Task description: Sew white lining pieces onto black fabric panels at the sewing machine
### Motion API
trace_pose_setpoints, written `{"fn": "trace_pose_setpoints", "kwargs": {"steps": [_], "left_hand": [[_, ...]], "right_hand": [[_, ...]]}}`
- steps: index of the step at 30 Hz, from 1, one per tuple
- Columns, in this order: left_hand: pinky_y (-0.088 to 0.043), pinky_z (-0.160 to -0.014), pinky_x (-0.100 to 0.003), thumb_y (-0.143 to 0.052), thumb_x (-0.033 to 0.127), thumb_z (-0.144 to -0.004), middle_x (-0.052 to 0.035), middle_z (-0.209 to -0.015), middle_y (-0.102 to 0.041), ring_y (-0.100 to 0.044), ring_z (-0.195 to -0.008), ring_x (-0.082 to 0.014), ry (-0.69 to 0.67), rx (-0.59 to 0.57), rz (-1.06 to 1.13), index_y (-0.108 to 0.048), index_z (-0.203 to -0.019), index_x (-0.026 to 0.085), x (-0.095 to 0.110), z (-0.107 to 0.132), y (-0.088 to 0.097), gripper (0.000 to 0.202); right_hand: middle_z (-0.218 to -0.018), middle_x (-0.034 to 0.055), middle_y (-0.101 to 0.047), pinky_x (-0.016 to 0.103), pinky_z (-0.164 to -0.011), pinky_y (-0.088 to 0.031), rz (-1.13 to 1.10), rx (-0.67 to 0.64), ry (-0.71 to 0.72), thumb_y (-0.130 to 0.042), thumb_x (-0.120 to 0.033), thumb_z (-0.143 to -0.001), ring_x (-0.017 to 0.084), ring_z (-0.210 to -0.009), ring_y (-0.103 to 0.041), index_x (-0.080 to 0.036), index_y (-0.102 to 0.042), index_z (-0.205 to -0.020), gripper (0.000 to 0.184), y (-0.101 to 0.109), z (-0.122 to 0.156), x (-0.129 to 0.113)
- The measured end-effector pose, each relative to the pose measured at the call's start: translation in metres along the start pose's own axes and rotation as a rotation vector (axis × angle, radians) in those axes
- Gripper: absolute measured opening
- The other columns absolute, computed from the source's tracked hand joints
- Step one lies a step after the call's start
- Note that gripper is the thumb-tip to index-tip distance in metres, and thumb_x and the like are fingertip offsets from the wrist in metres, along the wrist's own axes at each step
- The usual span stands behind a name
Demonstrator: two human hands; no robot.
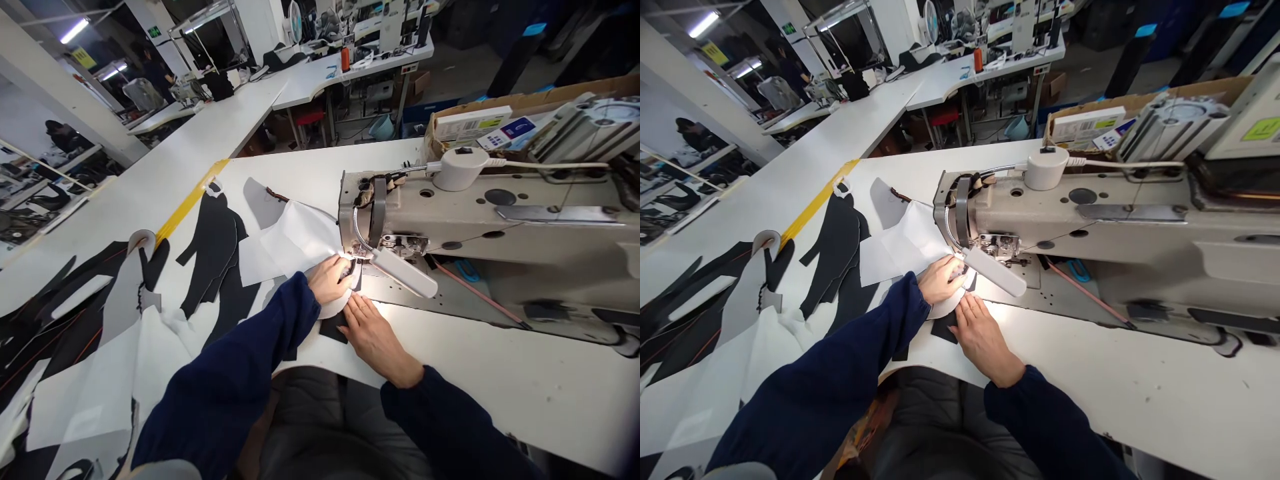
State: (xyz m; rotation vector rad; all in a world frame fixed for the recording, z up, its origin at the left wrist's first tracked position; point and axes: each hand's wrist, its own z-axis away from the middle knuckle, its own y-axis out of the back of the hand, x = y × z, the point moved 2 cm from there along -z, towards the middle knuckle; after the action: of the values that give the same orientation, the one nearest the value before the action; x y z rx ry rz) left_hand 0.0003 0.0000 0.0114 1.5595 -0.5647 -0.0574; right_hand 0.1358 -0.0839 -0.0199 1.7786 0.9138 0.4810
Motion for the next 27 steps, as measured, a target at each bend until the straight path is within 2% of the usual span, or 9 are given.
{"fn": "trace_pose_setpoints", "kwargs": {"steps": [3, 5, 7, 14, 18, 20, 24, 27], "left_hand": [[-0.046, -0.075, -0.028, -0.036, 0.039, -0.090, -0.0048, -0.084, -0.065, -0.061, -0.080, -0.0178, 0.143, -0.195, -0.048, -0.062, -0.089, 0.020, 0.004, -0.008, 0.001, 0.032], [-0.046, -0.073, -0.029, -0.035, 0.037, -0.090, -0.0058, -0.082, -0.066, -0.062, -0.078, -0.0194, 0.142, -0.289, -0.082, -0.062, -0.089, 0.020, 0.006, -0.014, 0.003, 0.032], [-0.046, -0.072, -0.030, -0.034, 0.035, -0.090, -0.0072, -0.081, -0.066, -0.063, -0.077, -0.0208, 0.126, -0.329, -0.094, -0.063, -0.089, 0.019, 0.007, -0.018, 0.003, 0.033], [-0.045, -0.074, -0.031, -0.031, 0.030, -0.090, -0.0101, -0.082, -0.067, -0.063, -0.080, -0.0223, 0.164, -0.285, -0.086, -0.064, -0.088, 0.015, 0.012, -0.024, 0.000, 0.037], [-0.046, -0.072, -0.029, -0.034, 0.029, -0.088, -0.0105, -0.080, -0.068, -0.063, -0.077, -0.0213, 0.171, -0.236, -0.039, -0.064, -0.081, 0.014, 0.010, -0.031, 0.002, 0.035], [-0.046, -0.070, -0.027, -0.037, 0.028, -0.087, -0.0080, -0.074, -0.067, -0.063, -0.073, -0.0190, 0.152, -0.224, 0.003, -0.063, -0.077, 0.015, 0.007, -0.032, 0.004, 0.031], [-0.045, -0.054, -0.021, -0.045, 0.028, -0.082, 0.0008, -0.059, -0.061, -0.059, -0.049, -0.0112, 0.164, -0.318, 0.198, -0.057, -0.074, 0.015, -0.001, -0.030, 0.004, 0.019], [-0.042, -0.047, -0.017, -0.046, 0.027, -0.083, 0.0024, -0.059, -0.061, -0.058, -0.043, -0.0088, 0.201, -0.335, 0.339, -0.054, -0.072, 0.015, -0.004, -0.030, 0.002, 0.018]], "right_hand": [[-0.119, 0.0229, -0.055, 0.048, -0.103, -0.034, -0.019, -0.010, 0.029, -0.045, -0.023, -0.091, 0.034, -0.124, -0.039, 0.002, -0.054, -0.116, 0.037, 0.002, 0.002, -0.007], [-0.118, 0.0223, -0.056, 0.049, -0.103, -0.034, -0.011, -0.001, 0.045, -0.045, -0.023, -0.090, 0.035, -0.123, -0.039, 0.002, -0.055, -0.115, 0.036, 0.001, 0.004, -0.012], [-0.117, 0.0221, -0.056, 0.049, -0.103, -0.034, -0.005, 0.010, 0.054, -0.044, -0.023, -0.090, 0.034, -0.121, -0.041, 0.001, -0.056, -0.113, 0.036, -0.001, 0.005, -0.015], [-0.093, 0.0176, -0.063, 0.050, -0.101, -0.035, 0.021, -0.004, 0.058, -0.048, -0.027, -0.090, 0.030, -0.103, -0.052, -0.004, -0.064, -0.095, 0.028, -0.005, -0.002, -0.015], [-0.095, 0.0177, -0.062, 0.049, -0.102, -0.034, 0.036, -0.029, 0.035, -0.050, -0.028, -0.089, 0.031, -0.103, -0.052, -0.004, -0.063, -0.095, 0.028, -0.006, -0.008, -0.010], [-0.100, 0.0196, -0.061, 0.049, -0.103, -0.033, 0.037, -0.030, 0.028, -0.051, -0.026, -0.088, 0.031, -0.106, -0.051, -0.002, -0.062, -0.100, 0.029, -0.006, -0.008, -0.009], [-0.104, 0.0214, -0.060, 0.049, -0.102, -0.033, 0.020, -0.015, 0.025, -0.051, -0.026, -0.088, 0.032, -0.110, -0.049, 0.000, -0.059, -0.106, 0.032, -0.009, -0.007, -0.009], [-0.100, 0.0202, -0.061, 0.050, -0.102, -0.033, 0.012, -0.010, 0.016, -0.049, -0.027, -0.089, 0.031, -0.108, -0.050, -0.002, -0.061, -0.102, 0.030, -0.012, -0.009, -0.007]]}}
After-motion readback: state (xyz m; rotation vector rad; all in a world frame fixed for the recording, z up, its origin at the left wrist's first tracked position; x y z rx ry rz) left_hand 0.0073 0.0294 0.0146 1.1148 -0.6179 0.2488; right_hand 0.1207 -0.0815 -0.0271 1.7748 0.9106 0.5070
